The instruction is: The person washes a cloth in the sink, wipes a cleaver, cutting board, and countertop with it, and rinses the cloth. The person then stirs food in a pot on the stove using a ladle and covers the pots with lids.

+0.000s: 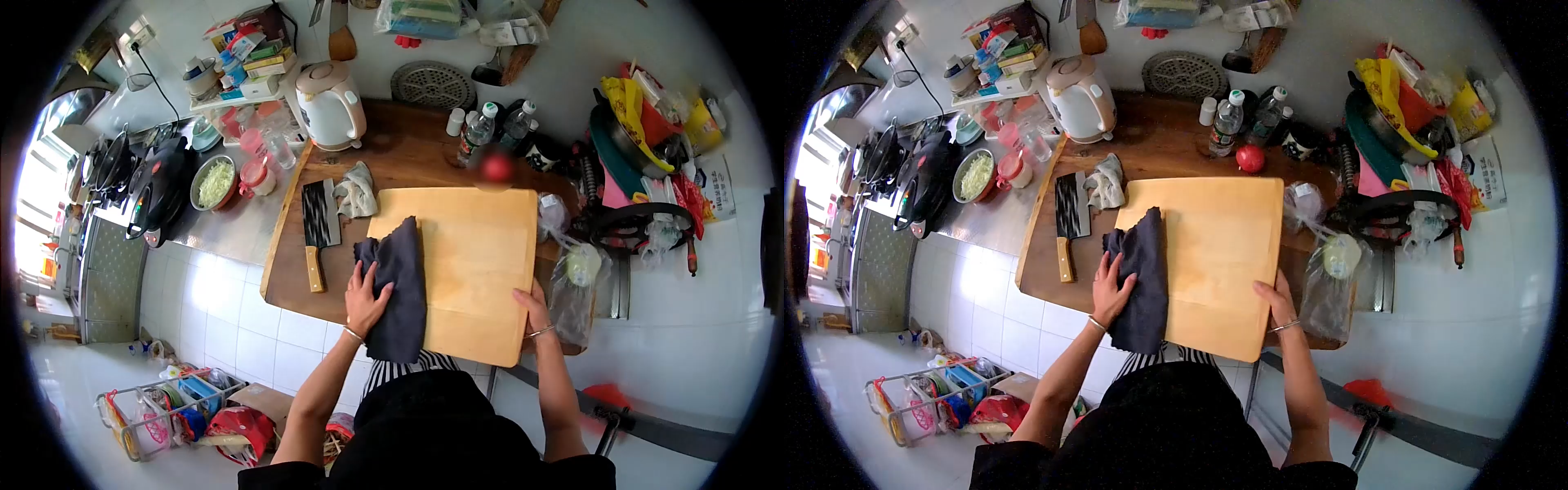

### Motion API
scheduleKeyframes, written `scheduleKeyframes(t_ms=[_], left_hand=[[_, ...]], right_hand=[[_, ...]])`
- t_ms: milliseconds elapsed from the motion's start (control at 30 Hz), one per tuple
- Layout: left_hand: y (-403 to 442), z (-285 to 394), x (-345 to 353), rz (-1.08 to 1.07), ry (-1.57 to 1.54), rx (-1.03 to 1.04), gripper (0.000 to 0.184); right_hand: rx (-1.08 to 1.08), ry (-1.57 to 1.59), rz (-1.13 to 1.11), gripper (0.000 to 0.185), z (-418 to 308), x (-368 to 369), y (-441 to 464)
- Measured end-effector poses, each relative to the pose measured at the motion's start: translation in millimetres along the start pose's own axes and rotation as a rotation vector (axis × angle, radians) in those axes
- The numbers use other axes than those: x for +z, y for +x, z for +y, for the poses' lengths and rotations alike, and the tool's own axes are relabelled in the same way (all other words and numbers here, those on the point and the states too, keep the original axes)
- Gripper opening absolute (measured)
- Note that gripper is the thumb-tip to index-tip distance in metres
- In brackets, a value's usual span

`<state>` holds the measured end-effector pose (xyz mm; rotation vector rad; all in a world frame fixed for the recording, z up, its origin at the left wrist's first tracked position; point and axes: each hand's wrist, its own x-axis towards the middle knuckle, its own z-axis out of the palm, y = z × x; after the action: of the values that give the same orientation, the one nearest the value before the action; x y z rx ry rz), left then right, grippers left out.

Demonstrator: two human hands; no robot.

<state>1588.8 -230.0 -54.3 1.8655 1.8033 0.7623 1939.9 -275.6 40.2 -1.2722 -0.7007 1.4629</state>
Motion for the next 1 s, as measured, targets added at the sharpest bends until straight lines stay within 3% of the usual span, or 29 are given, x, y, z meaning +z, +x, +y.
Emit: scheduleKeyframes(t_ms=[67,100,167,333,367,433,533,567,667,733,800,833,900,1000], left_hand=[[-1,7,13,0.007,-0.08,-0.008,0.063],[-2,12,20,0.018,-0.102,-0.016,0.064],[-2,26,34,0.017,-0.182,-0.03,0.064],[-1,50,94,0.046,-0.533,0.119,0.042],[3,59,96,0.032,-0.498,0.177,0.039],[14,66,83,-0.229,-0.33,0.124,0.031],[29,42,82,-0.008,-0.261,0.181,0.026],[36,36,76,-0.063,-0.22,0.105,0.028],[50,57,44,-0.09,-0.065,0.151,0.034],[49,112,10,0.29,0.211,0.308,0.038],[43,136,21,-0.071,-0.486,0.393,0.052],[31,154,27,-0.278,-0.931,0.311,0.055],[13,193,11,-0.484,-1.068,0.274,0.061],[10,207,38,-0.463,-1.109,0.258,0.063]], right_hand=[[-0.054,-0.038,-0.023,0.073,-21,9,-9],[-0.062,-0.042,-0.023,0.073,-39,25,-16],[-0.277,0.221,-0.084,0.081,-80,67,-33],[-0.336,0.049,-0.005,0.088,-128,87,-53],[-0.317,-0.007,0.014,0.089,-138,94,-59],[-0.339,-0.015,0.017,0.09,-149,100,-68],[-0.343,-0.036,0.04,0.088,-157,100,-75],[-0.355,-0.054,0.016,0.088,-156,97,-76],[-0.359,-0.033,-0.017,0.087,-152,104,-79],[-0.37,-0.004,-0.03,0.086,-152,107,-80],[-0.4,-0.038,0.003,0.075,-144,104,-78],[-0.403,-0.038,0.005,0.075,-139,103,-78],[-0.252,0.493,-0.073,0.059,-125,98,-76],[-0.048,0.523,0.133,0.057,-65,56,-47]])
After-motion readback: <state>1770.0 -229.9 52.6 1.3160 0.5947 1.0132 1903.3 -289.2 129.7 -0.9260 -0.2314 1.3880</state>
